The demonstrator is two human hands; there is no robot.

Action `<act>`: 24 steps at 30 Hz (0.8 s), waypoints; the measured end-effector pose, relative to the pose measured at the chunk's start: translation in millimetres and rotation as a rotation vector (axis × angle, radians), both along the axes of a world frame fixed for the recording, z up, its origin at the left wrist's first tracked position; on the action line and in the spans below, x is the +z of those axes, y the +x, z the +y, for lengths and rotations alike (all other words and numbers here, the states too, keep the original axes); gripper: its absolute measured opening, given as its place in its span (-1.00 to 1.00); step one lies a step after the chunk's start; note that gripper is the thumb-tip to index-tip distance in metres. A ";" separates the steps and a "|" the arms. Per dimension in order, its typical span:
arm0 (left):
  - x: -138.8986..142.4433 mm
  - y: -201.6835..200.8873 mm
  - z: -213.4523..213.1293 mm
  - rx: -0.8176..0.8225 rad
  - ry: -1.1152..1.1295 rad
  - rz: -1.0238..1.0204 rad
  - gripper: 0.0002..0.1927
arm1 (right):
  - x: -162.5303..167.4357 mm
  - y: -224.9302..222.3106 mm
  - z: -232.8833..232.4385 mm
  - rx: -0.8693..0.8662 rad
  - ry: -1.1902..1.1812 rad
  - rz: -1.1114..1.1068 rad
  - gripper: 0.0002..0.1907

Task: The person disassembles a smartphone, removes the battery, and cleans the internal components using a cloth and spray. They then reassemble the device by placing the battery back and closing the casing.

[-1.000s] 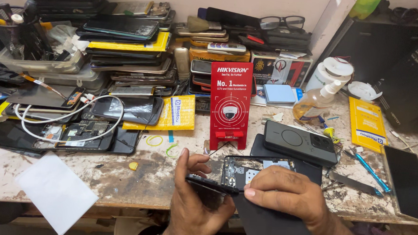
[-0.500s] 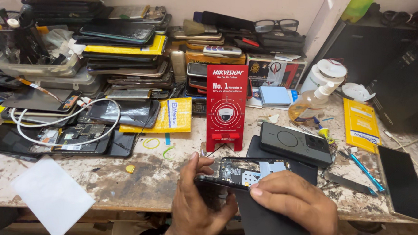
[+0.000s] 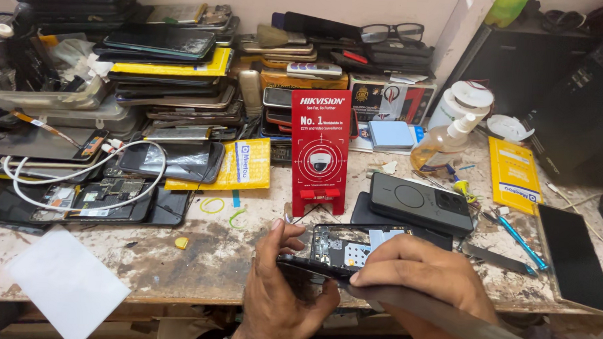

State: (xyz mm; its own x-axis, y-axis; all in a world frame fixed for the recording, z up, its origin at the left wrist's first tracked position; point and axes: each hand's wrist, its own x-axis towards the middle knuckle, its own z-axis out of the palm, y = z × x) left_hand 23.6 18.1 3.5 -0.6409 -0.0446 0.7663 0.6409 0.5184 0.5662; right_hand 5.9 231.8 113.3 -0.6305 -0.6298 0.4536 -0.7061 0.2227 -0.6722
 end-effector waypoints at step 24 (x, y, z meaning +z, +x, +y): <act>-1.1 -1.3 3.2 0.064 -0.040 0.050 0.13 | -4.2 0.3 2.1 -0.031 0.030 0.061 -0.73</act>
State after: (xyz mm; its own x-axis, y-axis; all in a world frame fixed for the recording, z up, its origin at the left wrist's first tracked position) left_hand 22.3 21.4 2.4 -0.5987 -0.0530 0.7992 0.6329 0.5803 0.5126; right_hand 6.2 233.9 109.2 -0.6216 -0.6246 0.4728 -0.7379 0.2644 -0.6209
